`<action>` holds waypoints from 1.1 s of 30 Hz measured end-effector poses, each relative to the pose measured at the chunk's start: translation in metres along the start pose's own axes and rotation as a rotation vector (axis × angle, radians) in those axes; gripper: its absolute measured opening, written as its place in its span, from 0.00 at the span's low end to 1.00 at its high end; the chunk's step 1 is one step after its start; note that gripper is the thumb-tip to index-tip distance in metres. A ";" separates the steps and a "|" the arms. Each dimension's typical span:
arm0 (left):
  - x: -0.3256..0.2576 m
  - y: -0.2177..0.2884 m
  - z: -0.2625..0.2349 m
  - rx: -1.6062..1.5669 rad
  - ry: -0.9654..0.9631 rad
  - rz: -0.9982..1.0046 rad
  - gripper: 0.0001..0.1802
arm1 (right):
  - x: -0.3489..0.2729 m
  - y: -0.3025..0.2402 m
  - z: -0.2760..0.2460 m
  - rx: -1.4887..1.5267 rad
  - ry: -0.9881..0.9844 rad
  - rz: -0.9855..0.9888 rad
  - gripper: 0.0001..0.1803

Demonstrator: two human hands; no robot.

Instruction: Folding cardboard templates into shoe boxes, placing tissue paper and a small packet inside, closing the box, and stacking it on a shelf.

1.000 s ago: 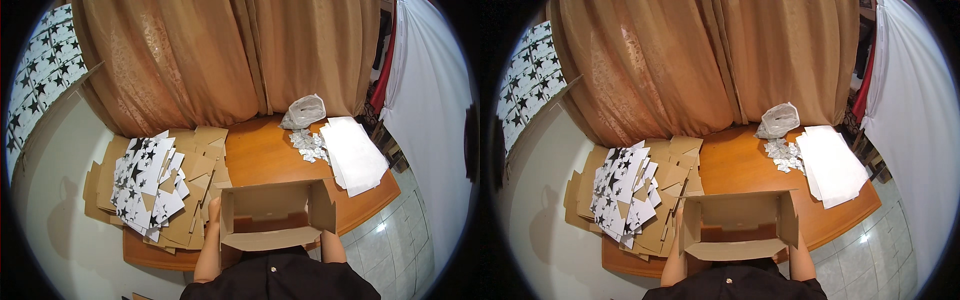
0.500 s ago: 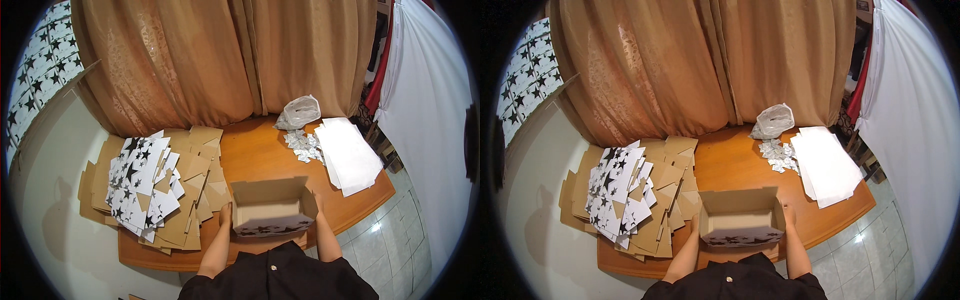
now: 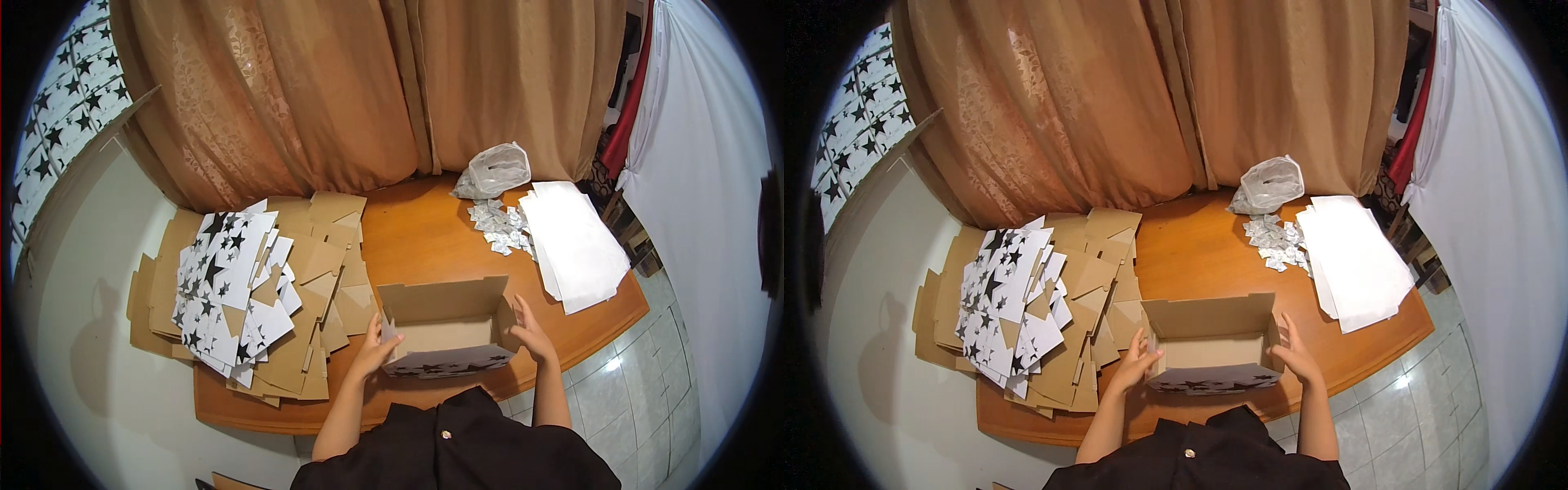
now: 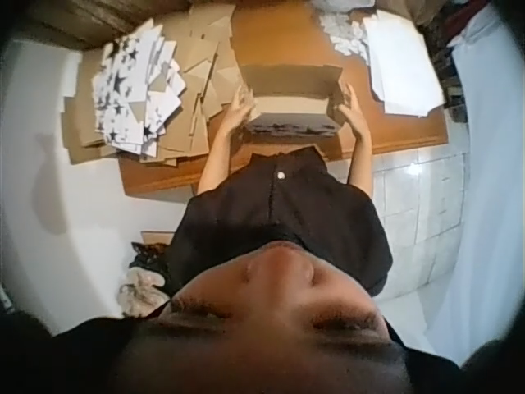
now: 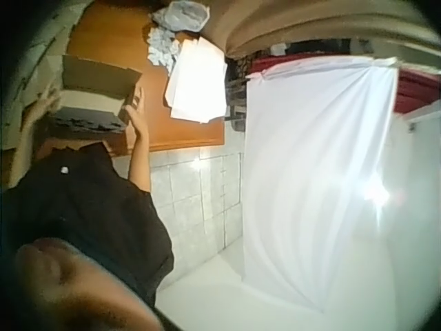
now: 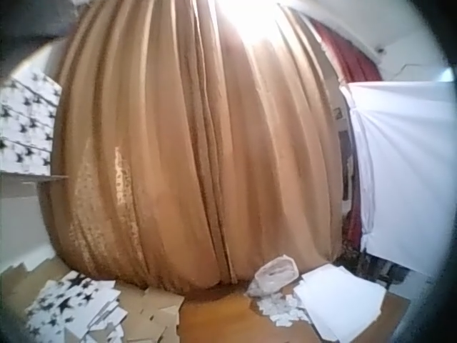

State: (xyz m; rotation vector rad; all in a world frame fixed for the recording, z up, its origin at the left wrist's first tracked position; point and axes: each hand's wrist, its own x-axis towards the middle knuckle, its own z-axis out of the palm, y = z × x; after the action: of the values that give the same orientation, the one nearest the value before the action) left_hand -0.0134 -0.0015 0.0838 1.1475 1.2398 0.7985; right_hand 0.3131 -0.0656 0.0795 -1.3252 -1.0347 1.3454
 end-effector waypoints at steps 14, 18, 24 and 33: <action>0.024 0.054 -0.010 0.446 0.274 0.431 0.31 | 0.026 0.012 -0.002 -0.124 0.208 -0.181 0.42; 0.019 0.090 0.016 0.500 0.283 0.754 0.30 | 0.017 -0.019 0.018 -0.040 0.120 -0.112 0.41; 0.074 0.067 0.045 0.476 0.094 0.717 0.35 | 0.016 -0.014 0.009 -0.193 0.309 -0.082 0.38; 0.064 0.065 0.060 1.207 0.095 0.439 0.51 | 0.014 0.032 -0.027 -0.095 0.503 -0.185 0.23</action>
State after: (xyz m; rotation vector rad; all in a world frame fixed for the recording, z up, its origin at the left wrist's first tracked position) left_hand 0.0655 0.0625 0.1234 2.4284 1.6091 0.3484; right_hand 0.3384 -0.0591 0.0439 -1.4969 -0.8502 0.7738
